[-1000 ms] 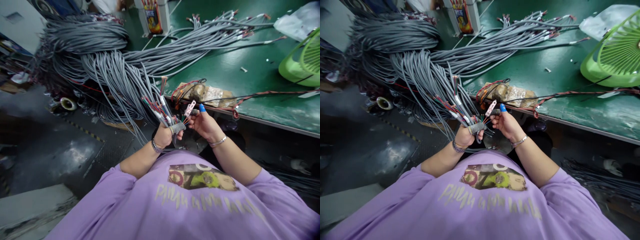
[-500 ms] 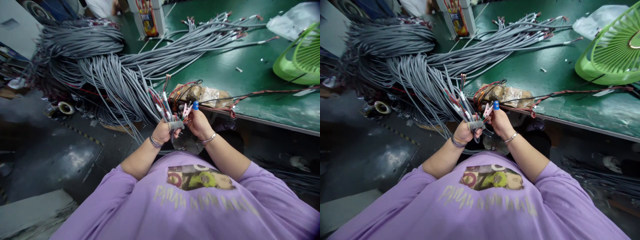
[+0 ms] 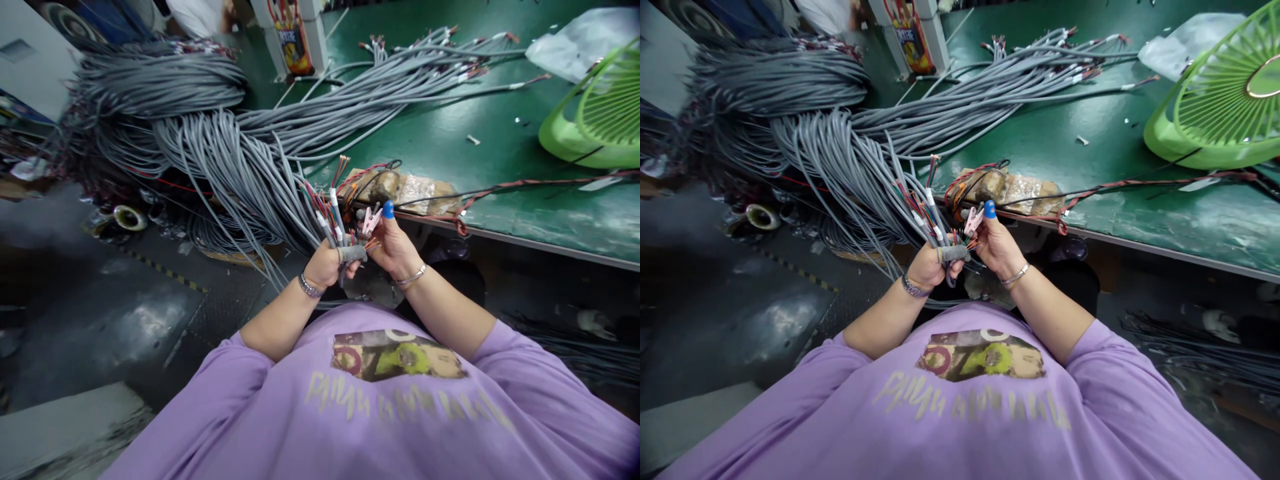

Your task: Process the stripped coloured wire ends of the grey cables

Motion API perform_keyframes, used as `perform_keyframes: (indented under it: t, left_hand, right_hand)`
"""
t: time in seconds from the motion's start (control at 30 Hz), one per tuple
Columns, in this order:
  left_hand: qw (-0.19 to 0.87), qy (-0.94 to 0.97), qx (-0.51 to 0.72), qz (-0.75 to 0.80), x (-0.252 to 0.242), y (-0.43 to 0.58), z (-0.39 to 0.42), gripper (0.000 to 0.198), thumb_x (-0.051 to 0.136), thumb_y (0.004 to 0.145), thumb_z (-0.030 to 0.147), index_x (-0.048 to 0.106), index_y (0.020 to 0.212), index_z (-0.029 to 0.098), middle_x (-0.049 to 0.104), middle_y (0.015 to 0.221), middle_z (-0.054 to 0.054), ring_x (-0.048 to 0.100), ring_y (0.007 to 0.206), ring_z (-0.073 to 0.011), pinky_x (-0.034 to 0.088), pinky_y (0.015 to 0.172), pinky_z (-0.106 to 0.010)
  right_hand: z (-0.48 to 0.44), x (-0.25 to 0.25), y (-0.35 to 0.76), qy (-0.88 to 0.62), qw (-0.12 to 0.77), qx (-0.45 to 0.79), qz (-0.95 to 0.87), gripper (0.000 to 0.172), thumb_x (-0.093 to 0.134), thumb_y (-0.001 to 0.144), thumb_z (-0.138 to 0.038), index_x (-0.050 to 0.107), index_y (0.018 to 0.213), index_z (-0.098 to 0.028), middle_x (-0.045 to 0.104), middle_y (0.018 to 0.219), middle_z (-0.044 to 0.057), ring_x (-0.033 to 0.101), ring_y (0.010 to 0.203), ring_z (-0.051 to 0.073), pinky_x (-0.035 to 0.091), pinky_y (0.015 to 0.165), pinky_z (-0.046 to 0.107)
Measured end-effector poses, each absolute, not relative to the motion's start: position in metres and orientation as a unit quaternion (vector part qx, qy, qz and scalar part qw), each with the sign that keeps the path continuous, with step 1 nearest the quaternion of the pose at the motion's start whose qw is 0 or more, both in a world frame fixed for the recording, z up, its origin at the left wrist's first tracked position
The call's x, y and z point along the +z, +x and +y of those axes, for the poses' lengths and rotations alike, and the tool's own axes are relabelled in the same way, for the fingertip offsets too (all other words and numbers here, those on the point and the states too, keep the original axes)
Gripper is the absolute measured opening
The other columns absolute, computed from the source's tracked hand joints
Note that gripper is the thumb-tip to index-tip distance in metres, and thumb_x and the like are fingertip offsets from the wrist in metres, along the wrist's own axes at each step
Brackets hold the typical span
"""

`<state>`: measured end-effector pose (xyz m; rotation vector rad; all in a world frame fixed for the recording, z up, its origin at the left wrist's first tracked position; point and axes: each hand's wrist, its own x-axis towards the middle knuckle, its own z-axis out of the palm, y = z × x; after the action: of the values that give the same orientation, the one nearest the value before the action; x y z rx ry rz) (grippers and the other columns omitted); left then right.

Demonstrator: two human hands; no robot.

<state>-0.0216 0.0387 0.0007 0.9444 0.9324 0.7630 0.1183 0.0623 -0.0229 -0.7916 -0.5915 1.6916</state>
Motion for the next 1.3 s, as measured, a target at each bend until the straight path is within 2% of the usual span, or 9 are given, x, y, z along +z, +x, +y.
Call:
perform_keyframes:
  t: [0.13, 0.27, 0.43, 0.5, 0.67, 0.8, 0.9, 1.1, 1.3]
  left_hand:
    - [0.712, 0.432, 0.352, 0.426, 0.002, -0.023, 0.032, 0.040, 0.084, 0.056, 0.046, 0.059, 0.065, 0.016, 0.055, 0.044, 0.003, 0.046, 0.034, -0.0078, 0.036, 0.033, -0.021]
    - [0.688, 0.438, 0.382, 0.435, 0.001, -0.024, 0.022, 0.039, 0.083, 0.059, 0.047, 0.060, 0.065, 0.016, 0.057, 0.047, 0.003, 0.048, 0.036, -0.0079, 0.040, 0.036, -0.021]
    - [0.660, 0.407, 0.436, 0.456, 0.003, -0.018, 0.017, 0.041, 0.085, 0.057, 0.048, 0.060, 0.064, 0.016, 0.056, 0.047, 0.003, 0.048, 0.037, -0.0074, 0.042, 0.037, -0.021]
    - [0.658, 0.396, 0.445, 0.461, 0.004, -0.014, 0.018, 0.040, 0.084, 0.058, 0.047, 0.060, 0.064, 0.016, 0.056, 0.047, 0.004, 0.048, 0.037, -0.0070, 0.042, 0.037, -0.020]
    - [0.659, 0.392, 0.437, 0.471, 0.005, -0.011, 0.021, 0.038, 0.083, 0.058, 0.044, 0.059, 0.063, 0.016, 0.057, 0.047, 0.003, 0.048, 0.038, -0.0071, 0.041, 0.037, -0.020]
    - [0.664, 0.386, 0.436, 0.469, 0.005, -0.012, 0.022, 0.039, 0.084, 0.058, 0.044, 0.059, 0.064, 0.015, 0.056, 0.046, 0.004, 0.048, 0.036, -0.0071, 0.040, 0.036, -0.019]
    - [0.662, 0.385, 0.434, 0.475, 0.005, -0.011, 0.022, 0.040, 0.084, 0.057, 0.045, 0.058, 0.063, 0.015, 0.055, 0.046, 0.004, 0.048, 0.036, -0.0071, 0.040, 0.035, -0.019]
    - [0.658, 0.390, 0.421, 0.487, 0.003, -0.010, 0.023, 0.036, 0.083, 0.058, 0.042, 0.061, 0.064, 0.015, 0.056, 0.047, 0.003, 0.048, 0.037, -0.0069, 0.040, 0.036, -0.019]
    - [0.656, 0.389, 0.429, 0.483, 0.002, -0.013, 0.020, 0.036, 0.083, 0.057, 0.043, 0.061, 0.064, 0.015, 0.057, 0.047, 0.003, 0.048, 0.037, -0.0074, 0.041, 0.036, -0.020]
  right_hand:
    - [0.057, -0.020, 0.120, -0.337, 0.532, 0.732, -0.259, 0.069, 0.055, 0.066, -0.092, 0.056, 0.077, -0.024, 0.060, 0.068, 0.000, 0.053, 0.059, 0.015, 0.048, 0.059, 0.030]
    - [0.053, -0.018, 0.125, -0.327, 0.516, 0.744, -0.271, 0.070, 0.050, 0.072, -0.091, 0.062, 0.080, -0.023, 0.065, 0.073, 0.002, 0.053, 0.059, 0.015, 0.047, 0.059, 0.030]
    - [0.052, -0.015, 0.129, -0.322, 0.529, 0.748, -0.240, 0.047, 0.071, 0.077, -0.068, 0.066, 0.084, -0.022, 0.064, 0.071, -0.002, 0.051, 0.058, 0.011, 0.043, 0.058, 0.025]
    - [0.052, -0.017, 0.129, -0.334, 0.540, 0.732, -0.246, 0.043, 0.075, 0.076, -0.063, 0.065, 0.083, -0.021, 0.061, 0.069, -0.003, 0.050, 0.058, 0.010, 0.042, 0.056, 0.024]
    - [0.057, -0.026, 0.125, -0.354, 0.567, 0.697, -0.258, 0.056, 0.064, 0.077, -0.076, 0.063, 0.080, -0.020, 0.062, 0.070, 0.000, 0.053, 0.060, 0.012, 0.044, 0.058, 0.027]
    - [0.063, -0.027, 0.122, -0.325, 0.546, 0.735, -0.238, 0.061, 0.065, 0.072, -0.081, 0.064, 0.081, -0.021, 0.067, 0.071, 0.001, 0.056, 0.058, 0.014, 0.048, 0.056, 0.029]
    - [0.066, -0.023, 0.120, -0.298, 0.555, 0.751, -0.197, 0.058, 0.070, 0.070, -0.078, 0.065, 0.081, -0.021, 0.068, 0.067, 0.000, 0.057, 0.056, 0.014, 0.050, 0.054, 0.028]
    - [0.068, -0.019, 0.115, -0.277, 0.598, 0.738, -0.143, 0.045, 0.077, 0.074, -0.064, 0.066, 0.078, -0.020, 0.068, 0.065, -0.002, 0.060, 0.059, 0.012, 0.051, 0.059, 0.026]
    - [0.064, -0.019, 0.116, -0.291, 0.569, 0.757, -0.139, 0.053, 0.066, 0.078, -0.074, 0.063, 0.077, -0.021, 0.066, 0.064, -0.001, 0.055, 0.054, 0.011, 0.049, 0.055, 0.026]
